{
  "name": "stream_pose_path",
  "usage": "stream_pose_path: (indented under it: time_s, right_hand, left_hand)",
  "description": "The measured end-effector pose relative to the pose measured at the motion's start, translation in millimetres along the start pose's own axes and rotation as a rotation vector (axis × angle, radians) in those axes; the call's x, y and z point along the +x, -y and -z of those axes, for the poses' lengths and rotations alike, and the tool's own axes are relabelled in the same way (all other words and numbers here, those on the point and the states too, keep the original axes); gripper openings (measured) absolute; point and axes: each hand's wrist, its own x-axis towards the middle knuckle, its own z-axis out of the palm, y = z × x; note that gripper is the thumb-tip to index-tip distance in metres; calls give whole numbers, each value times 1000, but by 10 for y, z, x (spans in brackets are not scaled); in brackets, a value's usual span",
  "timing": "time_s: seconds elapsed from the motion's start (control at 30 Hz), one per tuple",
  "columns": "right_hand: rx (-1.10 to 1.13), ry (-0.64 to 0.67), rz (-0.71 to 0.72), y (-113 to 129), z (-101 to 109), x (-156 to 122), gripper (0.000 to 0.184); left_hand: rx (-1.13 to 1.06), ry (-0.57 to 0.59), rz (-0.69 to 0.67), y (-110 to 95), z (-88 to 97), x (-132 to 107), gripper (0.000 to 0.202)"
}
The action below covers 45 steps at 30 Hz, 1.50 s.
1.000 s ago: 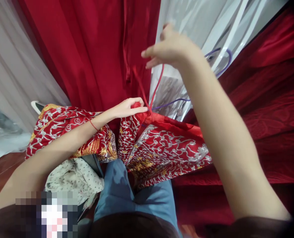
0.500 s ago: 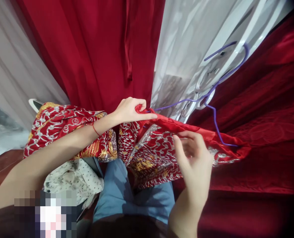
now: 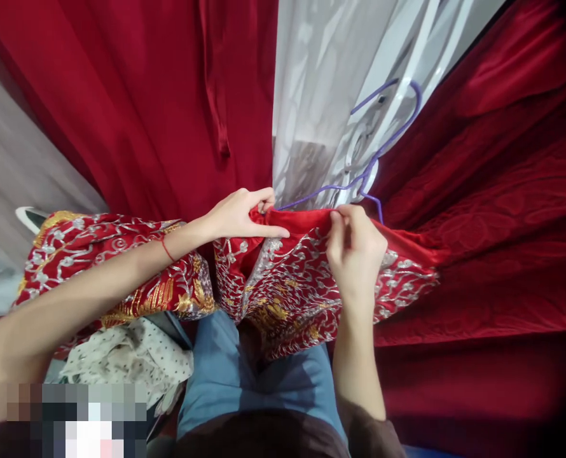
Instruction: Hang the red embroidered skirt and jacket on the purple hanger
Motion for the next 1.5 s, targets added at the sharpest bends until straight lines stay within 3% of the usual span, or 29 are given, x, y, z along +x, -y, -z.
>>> stream_pose_path:
  time_s: [0.13, 0.27, 0.4, 0.47, 0.6, 0.67, 0.73, 0.77, 0.83, 0.93, 1.0, 1.1, 1.27, 1.37, 1.5]
  right_hand:
    - [62, 5, 155, 26, -121, 193, 27]
    - [30, 66, 273, -31, -228, 198, 23]
    - [-73, 161, 208, -103, -374, 34, 21]
    - [-19, 146, 147, -133, -456, -64, 22]
    - [255, -138, -2, -149, -576, -362, 22]
    - [355, -321, -50, -107, -612, -624, 20]
    - [435, -399, -62, -21, -653, -956, 17]
    - [459, -375, -72, 37, -684, -1131, 18]
    - [496, -143, -125, 165, -776, -1452, 15]
    - [545, 329, -402, 325, -984, -1755, 17]
    - [579, 449, -602, 375, -1134, -1818, 19]
    - [731, 388, -799, 381, -1312, -1777, 35]
    - [1022, 344, -1002, 387, -1437, -1680, 51]
    - [857, 293, -1009, 438, -1446, -1681, 54]
    - [388, 184, -876, 490, -1456, -1699, 47]
  left_hand:
    - [-30, 2, -17, 8, -19, 19, 52]
    - [-40, 24, -25, -7, -49, 21, 48]
    - [62, -4, 27, -42, -84, 15, 33]
    - [95, 0, 9, -30, -84, 15, 27]
    - [37, 103, -55, 17, -54, 22, 20]
    - [-11, 155, -63, 23, -37, 25, 19]
    - [-40, 187, -54, 18, -24, 26, 20]
    - [-49, 194, -48, 14, -19, 25, 21]
    - [-57, 196, -39, 10, -13, 25, 22]
    - [-68, 187, -44, 12, -10, 24, 21]
    - [-78, 182, -58, 16, -12, 25, 21]
    - [-82, 176, -82, 16, -18, 23, 20]
    - [-75, 149, -90, 10, -38, 2, 19]
    - [-79, 138, -90, 12, -49, -4, 18]
    - [-78, 148, -91, 11, -47, 6, 19]
